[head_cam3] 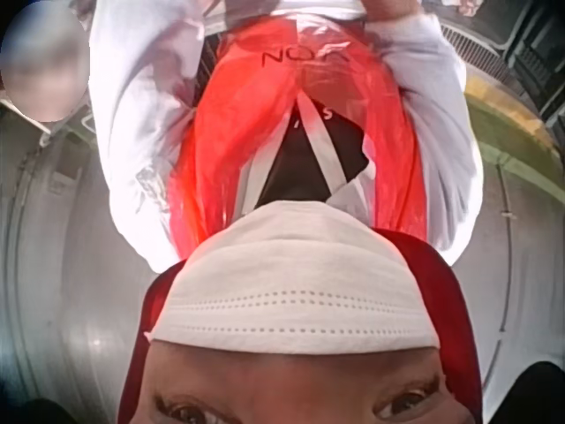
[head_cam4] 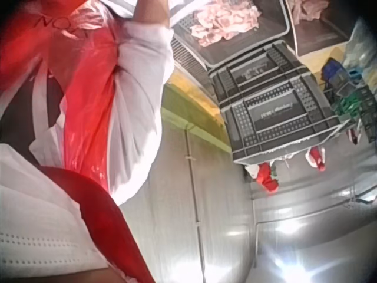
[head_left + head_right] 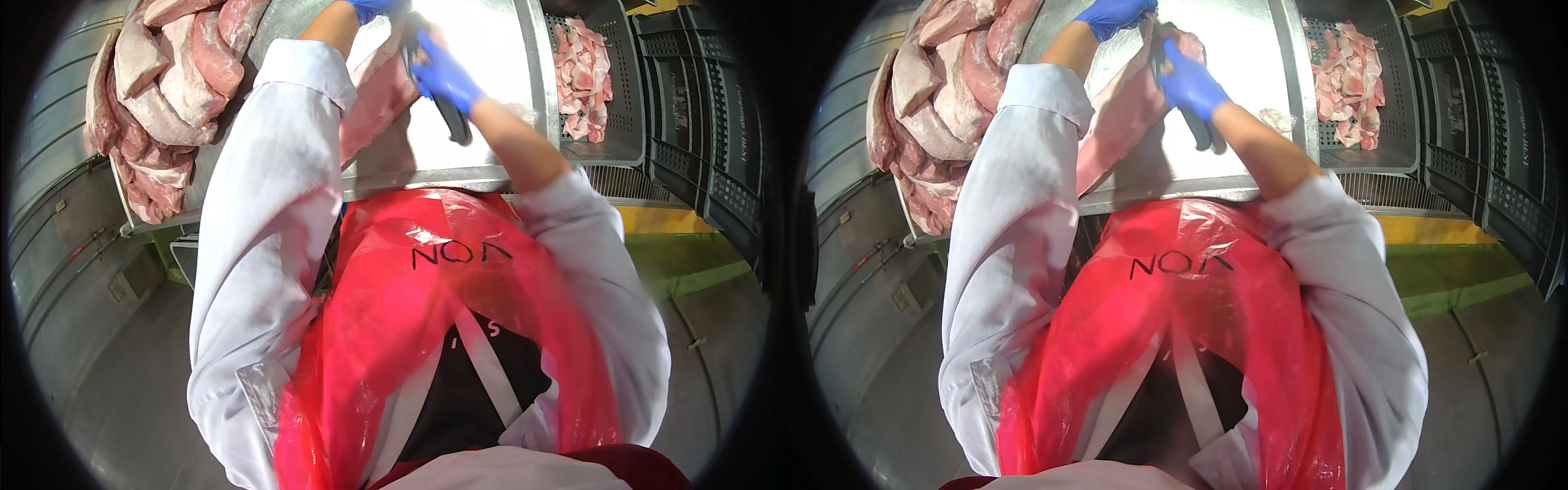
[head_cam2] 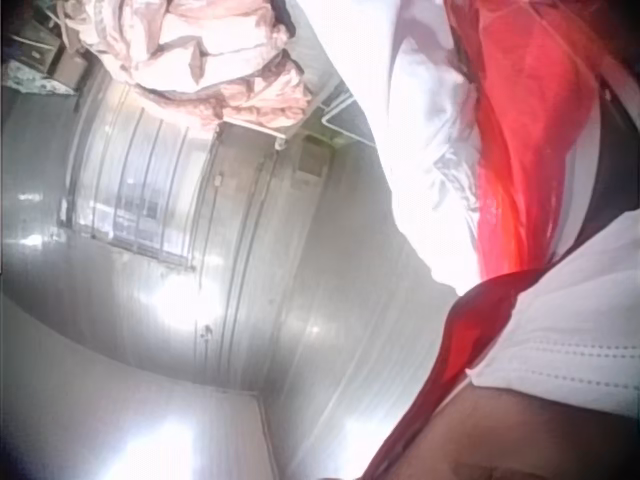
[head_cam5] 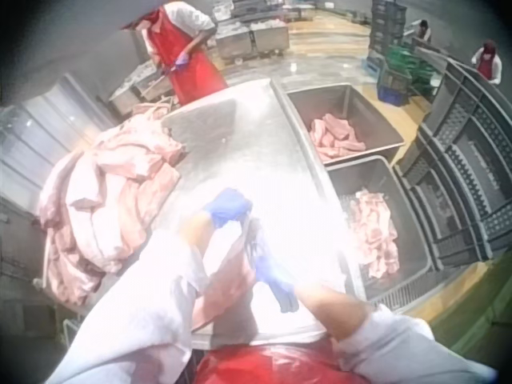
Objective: The person uses a knife to trim fat and separate portions of raw meat on a stainless steel table. They repeatedly cut away fat layers and place trimmed pieces into a nearby bin while handling multiple large cuts of meat.
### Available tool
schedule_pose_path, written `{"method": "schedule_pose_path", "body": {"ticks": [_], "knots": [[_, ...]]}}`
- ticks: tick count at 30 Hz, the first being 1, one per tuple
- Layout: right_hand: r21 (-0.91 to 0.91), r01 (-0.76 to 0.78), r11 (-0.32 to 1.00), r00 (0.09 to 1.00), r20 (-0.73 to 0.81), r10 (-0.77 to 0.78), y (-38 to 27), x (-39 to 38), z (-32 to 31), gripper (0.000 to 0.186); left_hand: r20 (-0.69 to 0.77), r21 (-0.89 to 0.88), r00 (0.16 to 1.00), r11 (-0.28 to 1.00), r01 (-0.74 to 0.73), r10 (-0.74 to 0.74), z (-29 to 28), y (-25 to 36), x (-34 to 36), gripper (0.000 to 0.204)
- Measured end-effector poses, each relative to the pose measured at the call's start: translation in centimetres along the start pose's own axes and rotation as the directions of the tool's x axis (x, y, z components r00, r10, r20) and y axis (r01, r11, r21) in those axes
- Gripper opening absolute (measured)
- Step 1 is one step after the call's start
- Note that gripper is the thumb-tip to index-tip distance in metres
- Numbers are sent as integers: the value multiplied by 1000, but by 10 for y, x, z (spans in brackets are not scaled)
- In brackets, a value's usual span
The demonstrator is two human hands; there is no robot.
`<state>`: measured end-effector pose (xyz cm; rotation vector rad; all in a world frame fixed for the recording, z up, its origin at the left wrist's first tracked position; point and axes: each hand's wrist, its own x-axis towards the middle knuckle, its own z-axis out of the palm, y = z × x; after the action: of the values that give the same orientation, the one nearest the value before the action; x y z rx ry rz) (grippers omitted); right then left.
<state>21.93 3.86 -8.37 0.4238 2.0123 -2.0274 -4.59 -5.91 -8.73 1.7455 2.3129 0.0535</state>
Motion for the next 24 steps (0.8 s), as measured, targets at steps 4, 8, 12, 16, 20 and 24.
{"method": "schedule_pose_path", "body": {"ticks": [4, 8, 12, 16, 20, 24], "knots": [[-57, -165, 985, 977, 128, 171, -27, -92, 7, 74, -161, 209, 977, 972, -107, 142, -19, 10, -24, 13], [-44, -114, 993, 993, 7, 114, -31, -28, 15, 74, -8, -513, 969, 833, 209, -249, -59, 43, -19, 16], [6, -179, 984, 977, 119, 177, -27, -87, 39, 78, 13, -666, 936, 695, 271, -352, -64, 35, -37, 14], [34, -159, 987, 987, 42, 157, -24, -52, 49, 81, 129, -881, 888, 361, 307, -440, -73, 35, -41, 14], [-13, -143, 990, 987, -73, 142, -28, -47, 82, 78, 187, -950, 882, 148, 274, -433, -77, 34, -42, 15], [79, -150, 986, 989, 26, 148, -28, -100, 96, 77, 193, -977, 871, -5, 214, -453, -85, 28, -55, 16]]}}
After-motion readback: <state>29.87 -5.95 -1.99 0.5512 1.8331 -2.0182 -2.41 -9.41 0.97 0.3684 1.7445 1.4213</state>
